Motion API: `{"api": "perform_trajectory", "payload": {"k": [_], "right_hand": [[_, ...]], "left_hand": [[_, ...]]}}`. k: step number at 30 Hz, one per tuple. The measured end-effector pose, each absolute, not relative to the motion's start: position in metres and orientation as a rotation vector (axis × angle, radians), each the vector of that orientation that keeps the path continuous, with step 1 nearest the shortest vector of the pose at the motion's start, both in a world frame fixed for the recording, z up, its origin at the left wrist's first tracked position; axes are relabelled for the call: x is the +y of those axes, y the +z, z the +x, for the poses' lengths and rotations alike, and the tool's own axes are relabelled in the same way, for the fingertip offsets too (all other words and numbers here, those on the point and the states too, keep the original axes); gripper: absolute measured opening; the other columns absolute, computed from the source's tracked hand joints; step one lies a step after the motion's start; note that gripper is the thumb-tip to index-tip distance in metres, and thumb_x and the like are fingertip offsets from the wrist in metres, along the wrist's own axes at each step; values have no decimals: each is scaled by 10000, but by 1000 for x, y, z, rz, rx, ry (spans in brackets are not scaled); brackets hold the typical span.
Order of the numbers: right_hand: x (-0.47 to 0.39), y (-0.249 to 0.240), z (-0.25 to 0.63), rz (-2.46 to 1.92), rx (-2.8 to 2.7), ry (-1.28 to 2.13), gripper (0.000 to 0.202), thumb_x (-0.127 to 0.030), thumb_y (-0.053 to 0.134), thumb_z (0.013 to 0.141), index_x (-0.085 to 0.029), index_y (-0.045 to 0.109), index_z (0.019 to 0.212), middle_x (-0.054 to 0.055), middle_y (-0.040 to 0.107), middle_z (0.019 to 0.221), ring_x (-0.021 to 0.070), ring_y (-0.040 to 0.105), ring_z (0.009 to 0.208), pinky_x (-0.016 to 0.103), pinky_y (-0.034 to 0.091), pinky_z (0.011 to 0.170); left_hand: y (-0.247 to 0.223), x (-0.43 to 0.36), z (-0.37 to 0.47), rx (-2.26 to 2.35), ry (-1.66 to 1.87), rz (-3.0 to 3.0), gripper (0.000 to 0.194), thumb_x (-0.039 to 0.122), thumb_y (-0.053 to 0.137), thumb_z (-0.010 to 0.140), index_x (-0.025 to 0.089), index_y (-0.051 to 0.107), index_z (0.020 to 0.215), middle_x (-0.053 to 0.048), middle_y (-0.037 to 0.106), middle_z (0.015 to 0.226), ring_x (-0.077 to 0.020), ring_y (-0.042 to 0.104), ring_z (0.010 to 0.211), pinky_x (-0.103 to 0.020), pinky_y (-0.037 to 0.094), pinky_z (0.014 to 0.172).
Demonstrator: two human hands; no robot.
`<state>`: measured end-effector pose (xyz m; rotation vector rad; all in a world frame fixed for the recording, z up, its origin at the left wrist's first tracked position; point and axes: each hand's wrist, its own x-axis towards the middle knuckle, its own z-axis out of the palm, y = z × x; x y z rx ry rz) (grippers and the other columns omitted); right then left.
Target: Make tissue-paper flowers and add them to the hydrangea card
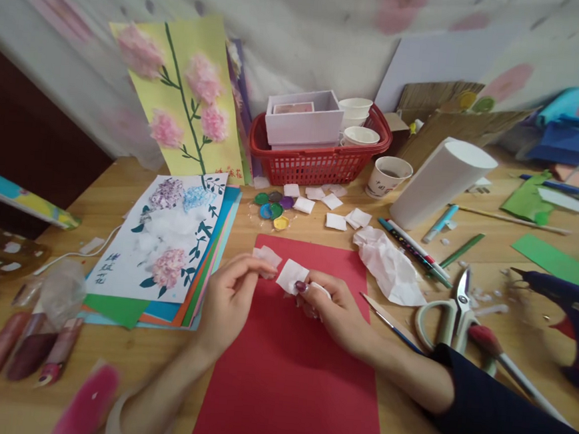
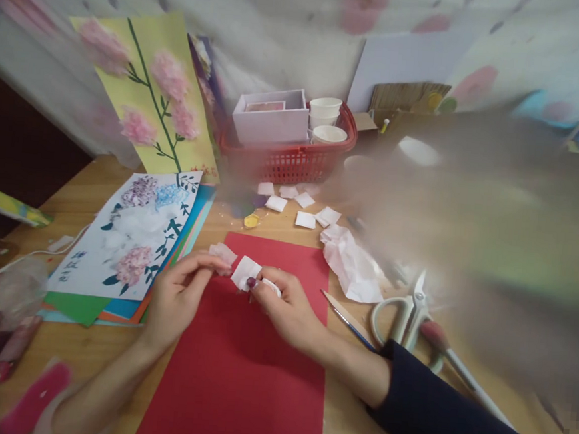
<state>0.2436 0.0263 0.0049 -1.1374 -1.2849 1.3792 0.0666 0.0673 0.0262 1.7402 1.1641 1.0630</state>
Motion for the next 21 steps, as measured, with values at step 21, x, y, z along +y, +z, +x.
{"api": "perform_trajectory", "payload": {"k": [21], "right_hand": [[27, 11, 243, -1106, -1416, 1326, 220, -252, 447, 878, -175, 512, 682, -24, 455, 629, 102, 381, 573, 228, 306, 534]], "left_hand": [[30, 61, 69, 1064, 969, 1820, 108, 161, 620, 814, 189, 725, 817, -39, 693, 842, -162, 652, 805, -255, 524, 727]]}}
